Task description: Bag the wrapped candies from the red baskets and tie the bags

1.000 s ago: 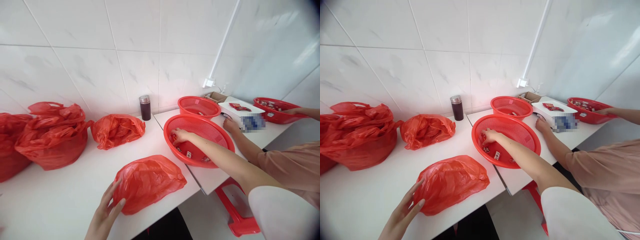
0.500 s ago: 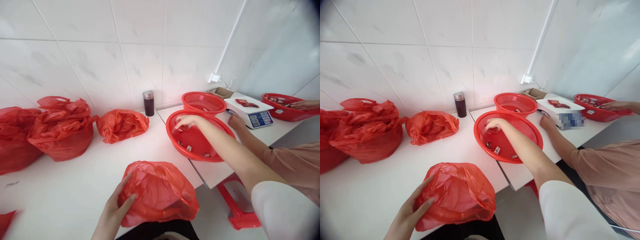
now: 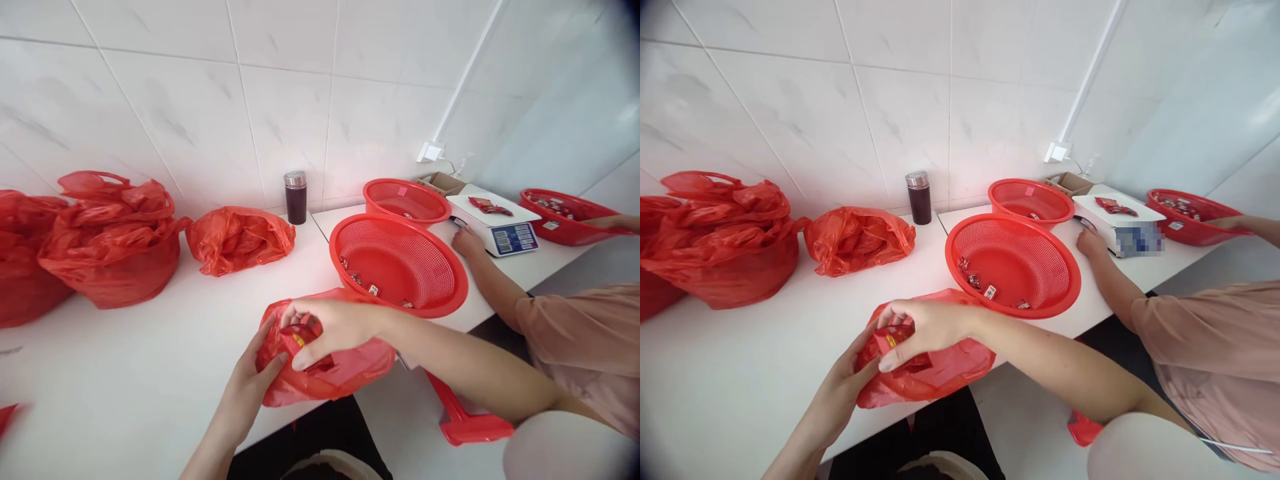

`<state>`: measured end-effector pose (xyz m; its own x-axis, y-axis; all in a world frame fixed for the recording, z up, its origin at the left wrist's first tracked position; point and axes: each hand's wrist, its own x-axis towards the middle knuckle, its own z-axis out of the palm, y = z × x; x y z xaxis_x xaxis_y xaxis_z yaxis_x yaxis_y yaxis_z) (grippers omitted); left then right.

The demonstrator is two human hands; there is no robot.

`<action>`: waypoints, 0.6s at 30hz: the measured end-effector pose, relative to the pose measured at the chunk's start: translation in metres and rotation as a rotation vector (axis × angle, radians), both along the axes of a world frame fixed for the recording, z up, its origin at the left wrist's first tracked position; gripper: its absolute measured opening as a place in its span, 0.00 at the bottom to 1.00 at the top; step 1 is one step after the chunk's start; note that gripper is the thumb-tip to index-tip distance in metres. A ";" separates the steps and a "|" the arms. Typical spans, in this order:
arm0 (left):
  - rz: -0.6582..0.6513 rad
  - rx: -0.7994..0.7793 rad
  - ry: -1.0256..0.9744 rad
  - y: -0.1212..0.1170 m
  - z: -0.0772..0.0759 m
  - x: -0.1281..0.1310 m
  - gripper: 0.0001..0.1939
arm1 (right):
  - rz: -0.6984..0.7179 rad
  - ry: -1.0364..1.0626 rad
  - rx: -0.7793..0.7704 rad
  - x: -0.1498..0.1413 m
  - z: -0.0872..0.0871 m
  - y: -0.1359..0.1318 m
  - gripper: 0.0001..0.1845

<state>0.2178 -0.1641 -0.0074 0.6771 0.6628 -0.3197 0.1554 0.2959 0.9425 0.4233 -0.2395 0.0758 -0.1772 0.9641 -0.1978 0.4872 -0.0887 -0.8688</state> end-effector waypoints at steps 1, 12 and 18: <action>-0.002 0.030 0.019 0.000 0.000 -0.002 0.41 | -0.023 -0.167 -0.008 -0.009 -0.016 0.001 0.25; 0.120 0.276 0.166 0.003 0.008 -0.024 0.38 | -0.347 -0.443 0.172 0.068 0.010 -0.017 0.20; 0.207 0.147 0.126 -0.010 0.013 -0.028 0.43 | -0.508 -0.811 -0.605 0.145 -0.030 -0.055 0.51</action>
<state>0.1895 -0.1746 0.0060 0.4831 0.8285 -0.2830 0.2249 0.1950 0.9547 0.5682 -0.2941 0.0455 0.6006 0.5950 -0.5341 0.6751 -0.7353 -0.0599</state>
